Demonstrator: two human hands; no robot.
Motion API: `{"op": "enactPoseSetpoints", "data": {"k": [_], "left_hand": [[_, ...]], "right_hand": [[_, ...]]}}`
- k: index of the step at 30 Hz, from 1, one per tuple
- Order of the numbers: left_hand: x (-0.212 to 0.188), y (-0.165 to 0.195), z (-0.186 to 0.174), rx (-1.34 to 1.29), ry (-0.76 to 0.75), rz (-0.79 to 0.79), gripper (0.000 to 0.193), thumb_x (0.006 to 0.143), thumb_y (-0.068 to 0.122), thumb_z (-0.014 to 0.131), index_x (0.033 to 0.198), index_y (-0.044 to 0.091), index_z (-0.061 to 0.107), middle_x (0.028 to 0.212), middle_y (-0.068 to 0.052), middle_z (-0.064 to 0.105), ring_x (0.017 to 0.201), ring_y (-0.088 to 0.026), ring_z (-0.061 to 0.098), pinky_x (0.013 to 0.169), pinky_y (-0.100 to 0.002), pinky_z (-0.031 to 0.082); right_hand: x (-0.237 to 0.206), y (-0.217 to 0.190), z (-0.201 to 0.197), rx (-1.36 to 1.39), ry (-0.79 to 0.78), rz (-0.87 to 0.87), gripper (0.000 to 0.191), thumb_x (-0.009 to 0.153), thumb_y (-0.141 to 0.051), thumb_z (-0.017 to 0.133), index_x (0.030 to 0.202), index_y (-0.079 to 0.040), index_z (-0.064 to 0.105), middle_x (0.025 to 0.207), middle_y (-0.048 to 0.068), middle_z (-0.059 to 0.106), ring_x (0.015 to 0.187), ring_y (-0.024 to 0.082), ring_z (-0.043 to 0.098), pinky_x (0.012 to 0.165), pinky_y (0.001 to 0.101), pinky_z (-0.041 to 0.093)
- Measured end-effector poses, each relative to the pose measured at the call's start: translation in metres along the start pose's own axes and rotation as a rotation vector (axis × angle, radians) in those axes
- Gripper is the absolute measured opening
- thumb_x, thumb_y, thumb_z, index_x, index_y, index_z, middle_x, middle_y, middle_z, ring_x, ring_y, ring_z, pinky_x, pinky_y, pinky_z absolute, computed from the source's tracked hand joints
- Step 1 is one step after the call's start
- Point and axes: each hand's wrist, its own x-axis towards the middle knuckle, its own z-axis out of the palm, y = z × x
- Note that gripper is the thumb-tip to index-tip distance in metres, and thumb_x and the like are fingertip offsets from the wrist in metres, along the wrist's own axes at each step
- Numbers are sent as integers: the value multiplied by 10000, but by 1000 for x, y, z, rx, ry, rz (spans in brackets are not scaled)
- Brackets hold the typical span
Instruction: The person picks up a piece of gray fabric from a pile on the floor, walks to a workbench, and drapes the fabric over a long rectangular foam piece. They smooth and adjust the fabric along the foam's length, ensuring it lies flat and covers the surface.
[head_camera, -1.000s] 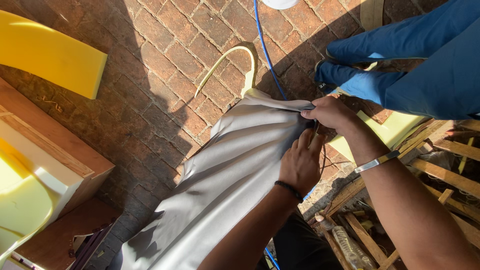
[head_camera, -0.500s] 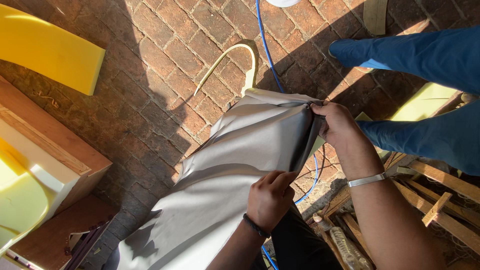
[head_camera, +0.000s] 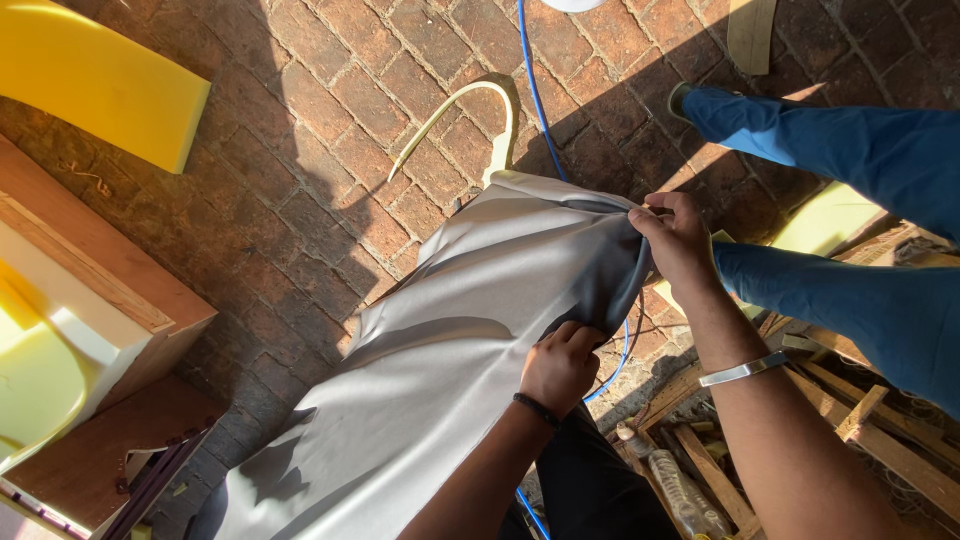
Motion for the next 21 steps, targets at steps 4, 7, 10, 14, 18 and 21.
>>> {"op": "enactPoseSetpoints", "data": {"k": [4, 7, 10, 14, 18, 21], "left_hand": [[-3, 13, -15, -58, 46, 19, 211, 859, 16, 656, 1038, 90, 740, 936, -58, 706, 770, -231, 716, 656, -349, 610], [-3, 22, -31, -117, 130, 45, 235, 820, 20, 668, 1031, 96, 742, 955, -57, 720, 775, -235, 720, 677, -352, 616], [-3, 27, -41, -155, 189, 72, 239, 817, 19, 673, 1035, 95, 737, 977, -52, 729, 797, -222, 732, 685, -342, 624], [-6, 24, -33, -157, 207, 118, 229, 810, 11, 684, 1018, 90, 739, 968, -53, 742, 805, -224, 739, 687, -338, 619], [-2, 12, -9, -87, 26, 26, 203, 856, 23, 656, 1040, 85, 716, 1005, -74, 714, 829, -255, 725, 718, -356, 614], [4, 2, 6, 24, -123, -55, 241, 904, 40, 602, 1126, 78, 688, 1046, -99, 674, 898, -291, 700, 769, -388, 601]], "right_hand": [[5, -16, 3, 160, -125, 93, 443, 886, -53, 655, 1299, -57, 494, 982, 111, 701, 878, 157, 674, 741, 286, 525], [12, -30, 16, 326, -154, 280, 394, 898, -49, 621, 1276, -108, 525, 990, 62, 702, 830, 156, 641, 687, 306, 492], [19, -35, 37, 631, -200, 366, 246, 888, -43, 575, 1134, -40, 581, 995, 96, 720, 892, 193, 717, 825, 320, 615], [16, -19, 29, 470, -103, 246, 154, 989, -170, 630, 1110, -78, 650, 1003, 90, 706, 895, 168, 674, 796, 310, 559], [9, 19, -4, 62, 99, -74, 223, 972, 10, 628, 1166, -97, 619, 1058, 76, 676, 962, 162, 648, 855, 289, 529], [18, 44, -6, -151, 119, -212, 175, 1004, 13, 611, 1168, -49, 622, 1112, 85, 679, 1011, 176, 656, 898, 301, 526]]}}
